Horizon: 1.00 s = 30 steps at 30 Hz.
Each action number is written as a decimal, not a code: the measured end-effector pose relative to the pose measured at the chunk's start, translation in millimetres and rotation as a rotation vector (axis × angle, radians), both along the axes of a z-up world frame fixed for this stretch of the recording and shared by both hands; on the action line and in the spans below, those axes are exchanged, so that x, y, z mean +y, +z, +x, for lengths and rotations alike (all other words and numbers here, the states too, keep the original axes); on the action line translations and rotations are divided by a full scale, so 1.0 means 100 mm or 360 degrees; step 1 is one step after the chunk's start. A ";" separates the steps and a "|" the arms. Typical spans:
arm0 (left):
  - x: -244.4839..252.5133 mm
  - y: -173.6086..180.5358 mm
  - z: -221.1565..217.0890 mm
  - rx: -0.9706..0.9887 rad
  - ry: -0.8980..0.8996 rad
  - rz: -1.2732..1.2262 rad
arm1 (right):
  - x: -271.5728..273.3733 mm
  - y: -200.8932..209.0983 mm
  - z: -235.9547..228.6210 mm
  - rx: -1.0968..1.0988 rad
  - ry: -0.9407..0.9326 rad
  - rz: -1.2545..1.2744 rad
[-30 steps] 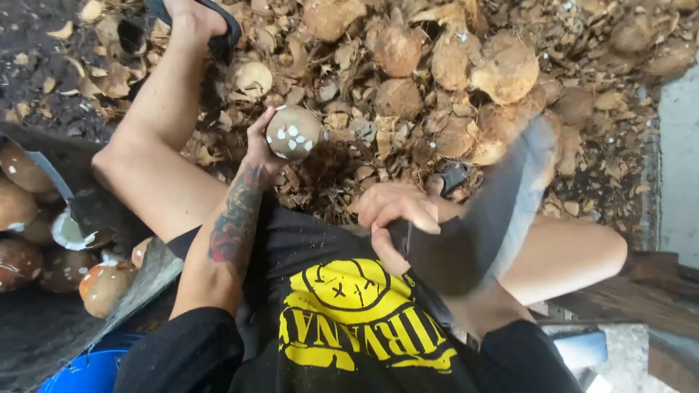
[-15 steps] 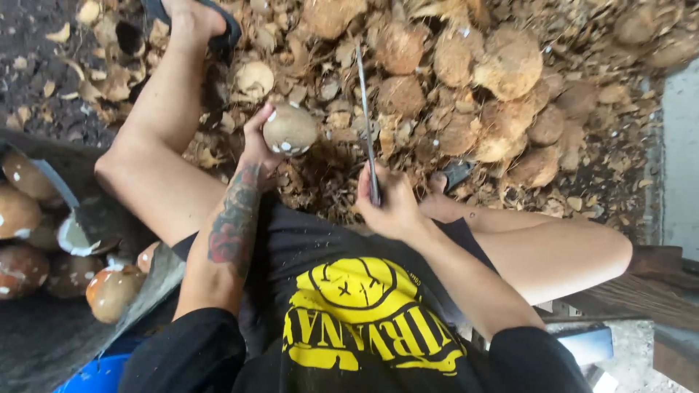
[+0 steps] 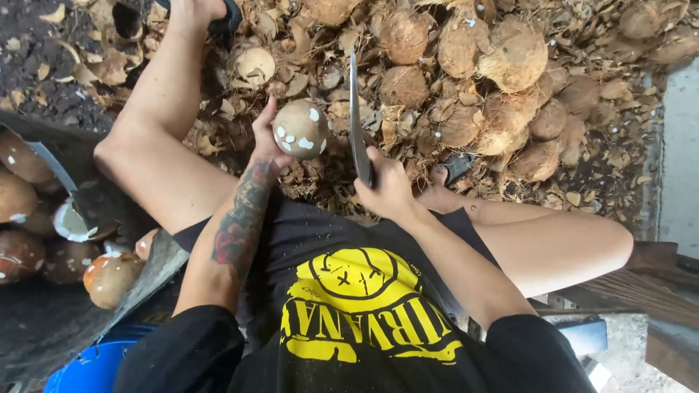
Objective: The person is sitting on the floor, picking up coconuts from a pile of husks, using a machete to crack or shave them, and then placing the processed coconuts into containers.
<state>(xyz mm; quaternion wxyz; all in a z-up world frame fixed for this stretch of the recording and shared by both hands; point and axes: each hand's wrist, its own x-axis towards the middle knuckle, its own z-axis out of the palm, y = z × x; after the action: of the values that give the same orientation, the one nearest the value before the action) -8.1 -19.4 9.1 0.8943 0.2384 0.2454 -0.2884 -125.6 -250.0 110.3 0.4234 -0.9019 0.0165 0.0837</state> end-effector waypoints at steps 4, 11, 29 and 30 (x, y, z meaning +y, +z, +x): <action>-0.03 0.19 0.01 0.0207 -0.0044 0.0246 | -0.02 -0.09 0.07 -0.1094 0.0431 0.0051; -0.11 0.13 0.00 0.0271 0.0013 0.0281 | -0.09 -1.15 -0.10 0.0657 -0.0020 0.0146; -0.05 0.35 0.20 -0.0064 0.0006 0.0072 | 0.01 0.02 0.04 -0.0320 -0.0033 0.0171; -0.03 0.25 0.16 -0.0064 0.0021 0.0077 | 0.05 0.08 0.07 -0.0319 -0.0019 0.0177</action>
<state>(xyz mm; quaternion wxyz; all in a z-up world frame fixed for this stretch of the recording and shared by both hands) 8.0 -21.9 34.3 0.8949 0.2639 0.2359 -0.2717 -118.5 -245.4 118.0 0.4727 -0.8808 -0.0251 -0.0086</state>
